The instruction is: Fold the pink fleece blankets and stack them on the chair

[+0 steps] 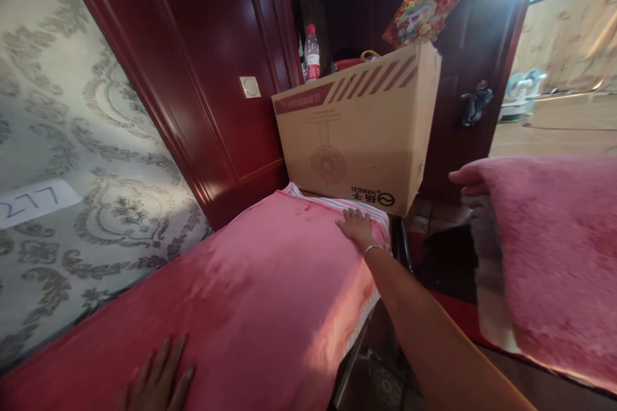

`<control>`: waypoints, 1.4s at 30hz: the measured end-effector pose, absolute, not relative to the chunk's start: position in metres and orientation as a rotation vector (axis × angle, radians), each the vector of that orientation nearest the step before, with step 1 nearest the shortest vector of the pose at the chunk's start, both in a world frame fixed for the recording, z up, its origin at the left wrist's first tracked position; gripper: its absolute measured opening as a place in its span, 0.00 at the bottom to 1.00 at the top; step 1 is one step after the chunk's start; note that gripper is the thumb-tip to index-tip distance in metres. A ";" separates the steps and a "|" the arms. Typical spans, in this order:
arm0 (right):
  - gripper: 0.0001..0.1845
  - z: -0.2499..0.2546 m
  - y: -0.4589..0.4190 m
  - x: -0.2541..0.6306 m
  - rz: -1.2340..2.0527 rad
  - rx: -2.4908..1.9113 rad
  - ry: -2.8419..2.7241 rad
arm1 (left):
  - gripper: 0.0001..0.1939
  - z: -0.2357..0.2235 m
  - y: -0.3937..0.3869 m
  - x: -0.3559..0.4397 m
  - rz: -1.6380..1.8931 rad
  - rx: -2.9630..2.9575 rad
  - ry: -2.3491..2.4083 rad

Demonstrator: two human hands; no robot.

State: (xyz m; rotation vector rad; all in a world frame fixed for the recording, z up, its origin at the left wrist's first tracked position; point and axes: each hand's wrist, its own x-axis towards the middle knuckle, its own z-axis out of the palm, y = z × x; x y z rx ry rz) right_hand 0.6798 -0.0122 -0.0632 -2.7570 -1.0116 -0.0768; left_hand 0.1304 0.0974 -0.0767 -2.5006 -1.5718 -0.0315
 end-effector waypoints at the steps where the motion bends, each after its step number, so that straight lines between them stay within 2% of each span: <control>1: 0.34 -0.063 -0.013 0.680 -0.075 -2.758 -1.013 | 0.34 -0.073 0.095 0.132 -0.002 -2.492 -1.575; 16: 0.36 -0.065 -0.013 0.683 -0.052 -2.764 -1.019 | 0.35 -0.060 0.083 0.138 0.058 -2.435 -1.555; 24: 0.36 -0.065 -0.014 0.684 -0.071 -2.752 -1.031 | 0.34 -0.068 0.090 0.132 -0.054 -2.479 -1.486; 32: 0.35 -0.056 -0.019 0.680 -0.028 -2.744 -1.047 | 0.32 -0.052 0.077 0.143 0.054 -2.442 -1.551; 36: 0.35 -0.039 -0.013 0.655 -0.021 -2.707 -1.103 | 0.32 -0.047 0.073 0.145 0.094 -2.426 -1.550; 42: 0.35 -0.041 0.034 0.574 0.086 -2.422 -1.637 | 0.31 -0.048 0.073 0.144 0.031 -2.443 -1.549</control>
